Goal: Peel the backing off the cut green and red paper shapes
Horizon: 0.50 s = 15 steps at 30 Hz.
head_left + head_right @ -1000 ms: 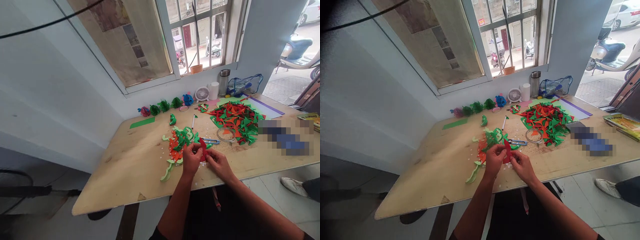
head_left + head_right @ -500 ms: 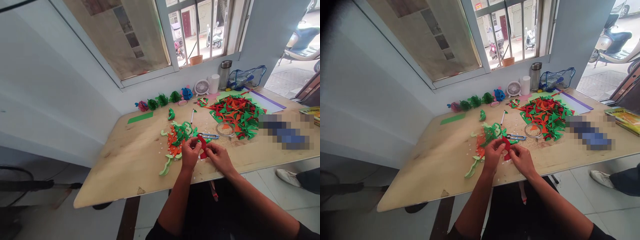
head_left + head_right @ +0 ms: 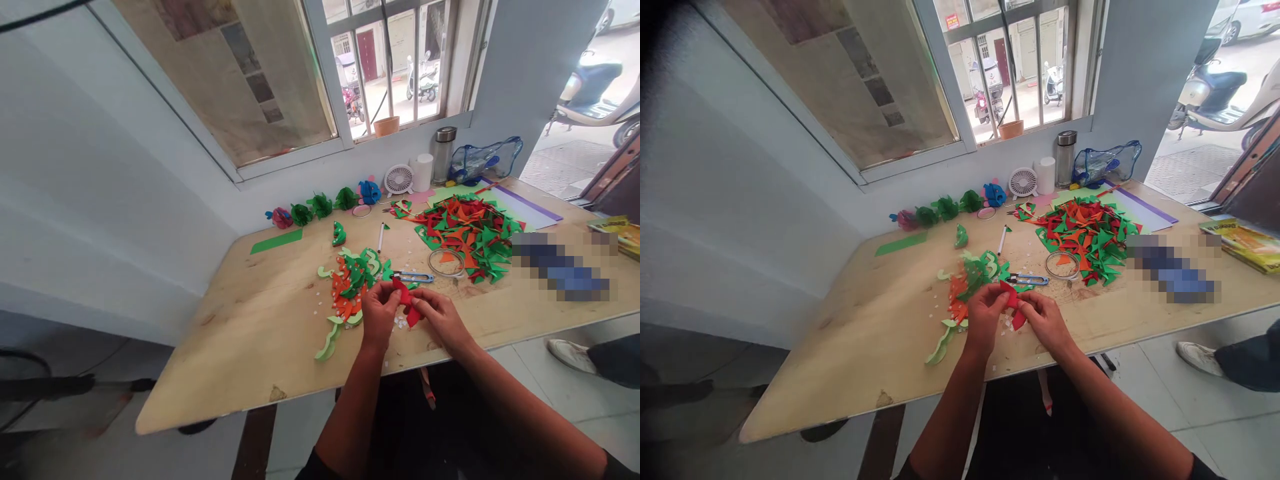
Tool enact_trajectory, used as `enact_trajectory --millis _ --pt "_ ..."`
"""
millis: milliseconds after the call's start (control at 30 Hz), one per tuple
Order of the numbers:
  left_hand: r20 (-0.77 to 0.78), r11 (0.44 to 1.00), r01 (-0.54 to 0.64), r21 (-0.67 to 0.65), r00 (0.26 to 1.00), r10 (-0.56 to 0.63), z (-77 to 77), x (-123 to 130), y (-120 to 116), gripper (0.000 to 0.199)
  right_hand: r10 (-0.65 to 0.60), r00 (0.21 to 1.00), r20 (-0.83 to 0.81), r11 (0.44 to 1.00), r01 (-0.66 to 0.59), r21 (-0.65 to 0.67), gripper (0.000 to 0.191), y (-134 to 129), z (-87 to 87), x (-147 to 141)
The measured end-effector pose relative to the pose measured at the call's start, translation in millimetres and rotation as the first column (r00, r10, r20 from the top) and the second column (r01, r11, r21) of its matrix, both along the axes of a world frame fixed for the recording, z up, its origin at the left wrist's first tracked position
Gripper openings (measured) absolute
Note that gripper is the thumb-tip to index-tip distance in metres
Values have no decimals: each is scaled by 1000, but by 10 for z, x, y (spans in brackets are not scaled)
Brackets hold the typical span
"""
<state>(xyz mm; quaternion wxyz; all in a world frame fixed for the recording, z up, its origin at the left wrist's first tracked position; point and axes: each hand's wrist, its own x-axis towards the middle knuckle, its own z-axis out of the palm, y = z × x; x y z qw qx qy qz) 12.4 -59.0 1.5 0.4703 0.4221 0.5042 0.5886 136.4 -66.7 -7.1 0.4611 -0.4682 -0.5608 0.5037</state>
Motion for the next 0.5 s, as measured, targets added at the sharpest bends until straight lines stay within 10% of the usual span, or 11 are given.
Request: enact_trajectory --millis 500 --pt "10 996 73 -45 997 -72 97 -54 55 13 51 983 -179 996 -64 -68 20 116 -4 -30"
